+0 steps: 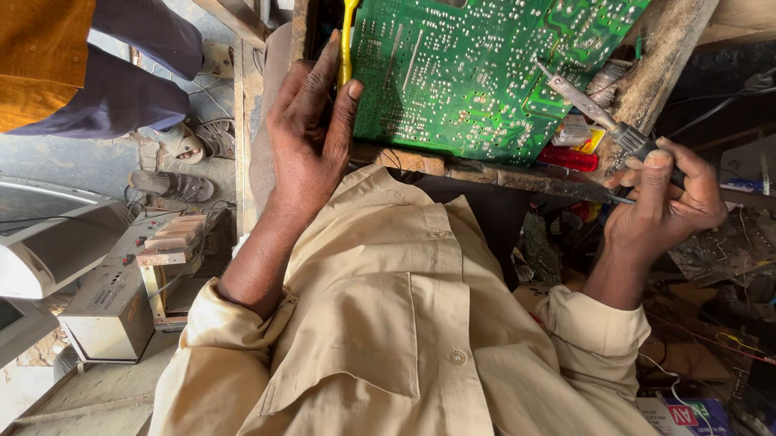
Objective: The person uses a soldering iron and a yellow-handled tool to work on a green circuit board. They repeatedly apply the soldering iron to various points on the board while using the other tool to assist.
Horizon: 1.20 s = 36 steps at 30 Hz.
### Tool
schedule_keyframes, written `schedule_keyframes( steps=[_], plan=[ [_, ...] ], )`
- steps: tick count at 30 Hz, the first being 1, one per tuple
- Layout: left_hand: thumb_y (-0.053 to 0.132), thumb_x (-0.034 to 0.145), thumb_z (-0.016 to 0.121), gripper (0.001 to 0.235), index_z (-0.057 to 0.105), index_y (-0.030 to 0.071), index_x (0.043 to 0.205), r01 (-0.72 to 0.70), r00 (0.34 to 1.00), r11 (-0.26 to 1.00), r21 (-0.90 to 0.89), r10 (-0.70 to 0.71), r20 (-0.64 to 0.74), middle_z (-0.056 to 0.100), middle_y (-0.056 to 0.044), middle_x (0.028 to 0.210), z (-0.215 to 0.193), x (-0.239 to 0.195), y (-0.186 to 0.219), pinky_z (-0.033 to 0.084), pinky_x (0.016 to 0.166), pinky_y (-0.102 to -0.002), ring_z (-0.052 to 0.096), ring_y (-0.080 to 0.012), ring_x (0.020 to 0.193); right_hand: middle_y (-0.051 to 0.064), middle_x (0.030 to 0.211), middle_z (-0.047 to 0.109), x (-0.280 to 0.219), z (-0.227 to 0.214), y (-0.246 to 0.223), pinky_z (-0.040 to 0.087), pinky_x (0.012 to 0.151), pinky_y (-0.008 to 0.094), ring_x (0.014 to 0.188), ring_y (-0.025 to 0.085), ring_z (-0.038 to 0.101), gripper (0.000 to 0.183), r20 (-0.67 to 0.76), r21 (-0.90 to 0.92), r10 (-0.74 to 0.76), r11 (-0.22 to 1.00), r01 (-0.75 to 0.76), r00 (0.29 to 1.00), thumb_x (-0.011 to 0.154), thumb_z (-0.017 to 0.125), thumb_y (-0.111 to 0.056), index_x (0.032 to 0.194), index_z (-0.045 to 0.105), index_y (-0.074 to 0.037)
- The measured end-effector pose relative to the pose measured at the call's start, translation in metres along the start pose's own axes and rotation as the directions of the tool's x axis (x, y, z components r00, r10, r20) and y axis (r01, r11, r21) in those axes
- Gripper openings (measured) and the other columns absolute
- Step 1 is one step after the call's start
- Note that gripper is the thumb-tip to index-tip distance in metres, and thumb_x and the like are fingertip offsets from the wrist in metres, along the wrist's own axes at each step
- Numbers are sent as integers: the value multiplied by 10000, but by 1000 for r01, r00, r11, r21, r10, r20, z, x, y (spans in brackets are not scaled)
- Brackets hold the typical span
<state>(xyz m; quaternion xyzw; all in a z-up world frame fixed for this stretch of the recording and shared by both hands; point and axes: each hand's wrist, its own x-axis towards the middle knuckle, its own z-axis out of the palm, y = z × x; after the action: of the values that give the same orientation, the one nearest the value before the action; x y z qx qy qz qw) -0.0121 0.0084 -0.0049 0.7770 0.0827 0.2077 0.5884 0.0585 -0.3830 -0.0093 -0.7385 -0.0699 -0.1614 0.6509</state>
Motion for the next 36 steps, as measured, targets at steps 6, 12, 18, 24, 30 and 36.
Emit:
schedule_keyframes(
  steps=[6, 12, 18, 24, 30, 36],
  plan=[
    [78, 1155, 671, 432, 529, 30, 1560, -57, 998, 998, 25, 58, -19, 578, -75, 1110, 2, 0, -1, 522, 813, -230, 576, -92, 950, 217, 880, 712, 2, 0, 1, 648, 602, 378, 663, 183, 675, 218, 1, -21, -2, 1000, 2, 1000, 1142, 760, -101, 1188, 680, 97],
    [62, 1130, 669, 431, 528, 23, 1536, -36, 998, 999, 17, 37, -42, 584, -88, 1181, 3, 1, -1, 527, 875, -245, 599, -135, 1019, 213, 864, 709, 2, 0, 4, 652, 606, 382, 654, 185, 676, 212, -12, -28, 22, 999, -23, 1000, 1139, 765, -99, 1183, 680, 90],
    [39, 1139, 677, 392, 541, 20, 1506, -101, 993, 991, 92, 106, -52, 620, -118, 1283, 4, 4, 1, 527, 1053, -289, 652, -201, 1185, 218, 914, 714, 3, -5, 2, 655, 636, 371, 699, 184, 686, 188, 27, -82, 6, 997, -4, 1000, 1165, 762, -50, 1192, 675, 114],
    [39, 1122, 693, 417, 555, 18, 1515, -96, 993, 990, 108, 102, -52, 645, -136, 1294, 3, 7, 0, 544, 1020, -279, 671, -194, 1150, 200, 1008, 702, 23, -6, -20, 671, 698, 340, 776, 192, 719, 119, 212, -231, -80, 964, 129, 974, 1219, 691, 29, 1224, 658, 144],
    [32, 1117, 699, 423, 558, 19, 1516, -96, 993, 988, 117, 104, -63, 653, -139, 1259, 5, 6, -1, 559, 990, -272, 679, -183, 1132, 214, 1004, 680, 38, 2, -48, 614, 632, 301, 758, 201, 688, 110, 244, -350, -12, 931, 100, 970, 1177, 723, 58, 1177, 679, 159],
    [24, 1109, 698, 440, 542, 10, 1520, -83, 995, 989, 126, 90, -52, 654, -143, 1273, 4, 8, -3, 574, 907, -257, 679, -160, 1070, 181, 997, 695, 46, 4, -49, 610, 619, 273, 736, 166, 695, 137, 265, -341, 6, 936, 88, 964, 1154, 738, 4, 1198, 688, 123]
  ],
)
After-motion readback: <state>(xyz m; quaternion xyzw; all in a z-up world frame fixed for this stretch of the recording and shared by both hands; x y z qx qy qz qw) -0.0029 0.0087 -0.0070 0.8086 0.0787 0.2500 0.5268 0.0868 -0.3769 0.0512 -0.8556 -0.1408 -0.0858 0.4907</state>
